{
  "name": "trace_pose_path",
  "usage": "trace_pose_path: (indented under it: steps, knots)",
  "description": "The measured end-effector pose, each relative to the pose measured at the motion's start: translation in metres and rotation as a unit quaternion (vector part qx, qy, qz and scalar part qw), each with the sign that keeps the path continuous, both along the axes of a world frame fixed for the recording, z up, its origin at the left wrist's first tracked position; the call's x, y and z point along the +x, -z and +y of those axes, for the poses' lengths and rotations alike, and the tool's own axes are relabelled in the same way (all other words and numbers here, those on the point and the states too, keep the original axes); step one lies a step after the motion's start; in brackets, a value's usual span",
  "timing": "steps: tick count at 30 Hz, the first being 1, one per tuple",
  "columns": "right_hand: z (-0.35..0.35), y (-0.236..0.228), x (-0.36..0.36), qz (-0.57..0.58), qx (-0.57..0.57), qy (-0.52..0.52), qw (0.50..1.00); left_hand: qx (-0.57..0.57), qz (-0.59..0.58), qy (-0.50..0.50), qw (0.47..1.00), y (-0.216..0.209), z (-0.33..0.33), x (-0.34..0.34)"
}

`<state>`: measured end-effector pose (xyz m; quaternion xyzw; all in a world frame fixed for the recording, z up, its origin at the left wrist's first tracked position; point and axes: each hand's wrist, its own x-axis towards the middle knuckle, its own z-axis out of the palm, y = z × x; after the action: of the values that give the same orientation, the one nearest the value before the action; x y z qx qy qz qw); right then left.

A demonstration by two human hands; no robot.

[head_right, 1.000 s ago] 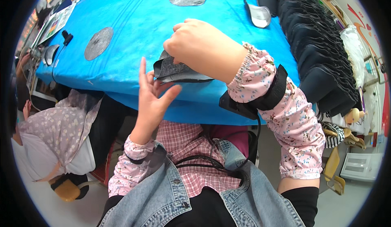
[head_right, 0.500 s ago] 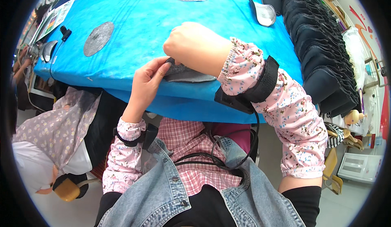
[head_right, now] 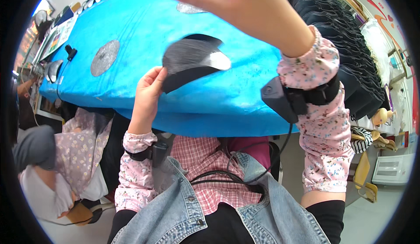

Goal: Applying lining or inserts into pre-cut shoe upper components.

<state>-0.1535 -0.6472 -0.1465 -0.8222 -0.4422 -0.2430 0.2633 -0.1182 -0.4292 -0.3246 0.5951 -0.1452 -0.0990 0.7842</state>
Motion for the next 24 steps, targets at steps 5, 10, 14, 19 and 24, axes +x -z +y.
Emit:
trace_pose_path:
  steps: [5,10,14,19,24]
  knots:
    - [-0.02,0.006,0.013,0.109,0.095,-0.028,0.989,-0.27,0.163,0.173,0.933,-0.003,-0.002,0.002]
    - [-0.012,0.008,0.014,0.084,0.026,0.003,0.996,-0.313,0.282,0.186,0.888,-0.011,-0.009,-0.008]
    - [-0.012,-0.011,0.003,0.178,0.001,-0.023,0.984,-0.321,0.292,0.199,0.878,-0.012,-0.012,-0.007]
    - [-0.02,-0.024,-0.008,0.124,-0.079,-0.021,0.989,-0.372,0.318,0.252,0.835,-0.004,-0.015,-0.001]
    - [-0.018,-0.027,-0.004,0.182,-0.078,-0.105,0.974,-0.365,0.32,0.25,0.838,-0.004,-0.015,-0.001]
